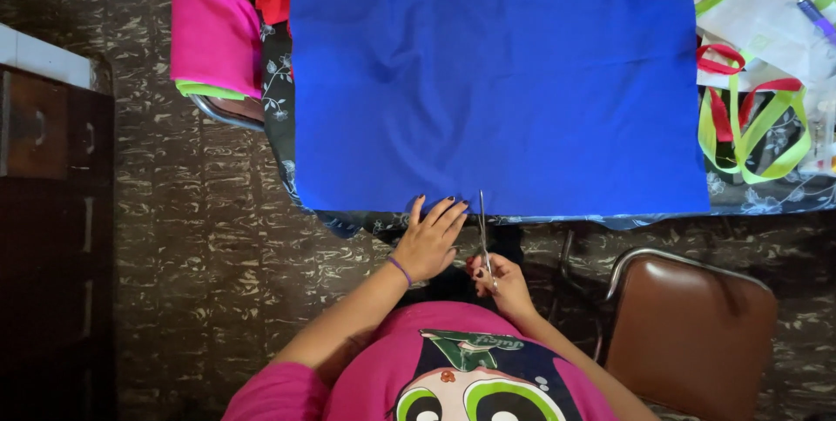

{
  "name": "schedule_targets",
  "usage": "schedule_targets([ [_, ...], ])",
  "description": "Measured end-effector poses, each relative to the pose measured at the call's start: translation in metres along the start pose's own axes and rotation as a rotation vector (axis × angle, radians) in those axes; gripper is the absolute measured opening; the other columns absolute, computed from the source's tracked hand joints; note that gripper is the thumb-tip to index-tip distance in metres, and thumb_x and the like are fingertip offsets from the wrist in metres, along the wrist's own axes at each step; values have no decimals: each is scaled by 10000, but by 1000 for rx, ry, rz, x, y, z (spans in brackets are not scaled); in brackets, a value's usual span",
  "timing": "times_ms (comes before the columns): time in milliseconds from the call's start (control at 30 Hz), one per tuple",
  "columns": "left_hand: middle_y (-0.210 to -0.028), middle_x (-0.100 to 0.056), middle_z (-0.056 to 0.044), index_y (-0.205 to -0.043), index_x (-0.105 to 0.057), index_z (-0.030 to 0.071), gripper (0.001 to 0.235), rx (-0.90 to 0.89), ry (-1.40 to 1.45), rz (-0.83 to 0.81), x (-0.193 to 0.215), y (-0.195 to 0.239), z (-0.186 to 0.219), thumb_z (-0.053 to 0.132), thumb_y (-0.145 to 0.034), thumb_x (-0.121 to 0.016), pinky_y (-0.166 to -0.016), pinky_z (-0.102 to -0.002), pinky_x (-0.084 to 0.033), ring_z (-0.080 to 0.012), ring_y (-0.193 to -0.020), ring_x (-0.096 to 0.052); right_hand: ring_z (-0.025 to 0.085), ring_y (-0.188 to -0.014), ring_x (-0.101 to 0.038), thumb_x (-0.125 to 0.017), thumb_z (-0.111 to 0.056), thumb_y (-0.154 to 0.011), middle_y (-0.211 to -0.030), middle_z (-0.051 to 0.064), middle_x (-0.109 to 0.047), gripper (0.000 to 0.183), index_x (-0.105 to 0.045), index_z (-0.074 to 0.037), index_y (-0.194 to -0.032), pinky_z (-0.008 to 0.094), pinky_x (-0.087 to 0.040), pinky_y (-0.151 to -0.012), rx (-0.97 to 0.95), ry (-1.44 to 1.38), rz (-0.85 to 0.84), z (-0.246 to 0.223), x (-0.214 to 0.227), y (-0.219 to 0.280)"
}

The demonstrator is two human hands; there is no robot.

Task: The person measures a blue fabric with a measuring tape and marks it with a pen. They then use scissors to cut the fabric along the marked lines.

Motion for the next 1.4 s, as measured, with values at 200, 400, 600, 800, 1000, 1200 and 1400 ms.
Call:
schedule_targets([
  [200, -1675, -433, -111, -1519, -543, 38, 748, -11, -1, 87, -2, 4, 0, 236, -831, -758, -1249, -722, -186, -327, -1557, -367, 210, -492, -692, -913, -190, -867, -651, 138, -708, 306, -767, 21, -1033, 281, -550, -474, 23, -2, -18, 3, 2, -2],
  [400, -1638, -459, -111, -1485, -566, 43, 724, -22, 0, 119, 2, 8, 0, 231, -812, -758, -1230, -719, -219, -329, -1537, -382, 200, -533, -701, -984, -69, -755, -718, 148, -759, 371, -787, 40, -1049, 305, -587, -520, 27, 56, -70, 7, 6, 20],
  [600, -1684, -445, -84, -1517, -556, 70, 710, -34, -22, 179, -1, 10, -1, 246, -846, -707, -1221, -696, -203, -314, -1535, -392, 168, -597, -682, -979, -78, -764, -771, 141, -776, 384, -783, 31, -1075, 276, -558, -564, 39, 69, -62, 5, 13, 22],
  [800, -1684, -438, -68, -1578, -500, 123, 782, -41, -33, 151, -8, 14, -4, 276, -838, -703, -1232, -689, -174, -300, -1555, -370, 183, -623, -702, -975, -89, -770, -803, 147, -776, 400, -772, 40, -1090, 282, -574, -585, 34, 47, -36, -3, 12, 28],
  [1000, -1696, -422, -110, -1567, -501, 86, 804, -50, 4, 142, -14, 18, -7, 266, -822, -744, -1237, -679, -197, -320, -1558, -374, 166, -638, -690, -977, -106, -779, -802, 136, -776, 387, -778, 23, -1085, 267, -551, -590, -8, 70, -54, 3, 16, 32],
  [1200, -1684, -431, -131, -1562, -500, 82, 785, -51, -3, 168, -12, 16, -9, 252, -828, -721, -1230, -660, -226, -324, -1546, -395, 157, -653, -684, -971, -121, -793, -811, 121, -778, 374, -780, 19, -1083, 264, -552, -600, -12, 97, -67, 8, 16, 26],
  [1400, -1654, -474, -116, -1540, -532, 61, 751, -56, 17, 156, -9, 16, -7, 221, -827, -705, -1227, -665, -224, -324, -1553, -393, 180, -613, -691, -953, -171, -818, -789, 136, -769, 386, -760, 30, -1084, 298, -592, -589, 15, 20, -69, 3, 7, 18],
])
Point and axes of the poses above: each hand's wrist, its own y-axis away from the middle knuckle, its own x-axis out of the back of the hand, z = x × y, the point moved 6 cm from there along -y, towards the middle knuckle
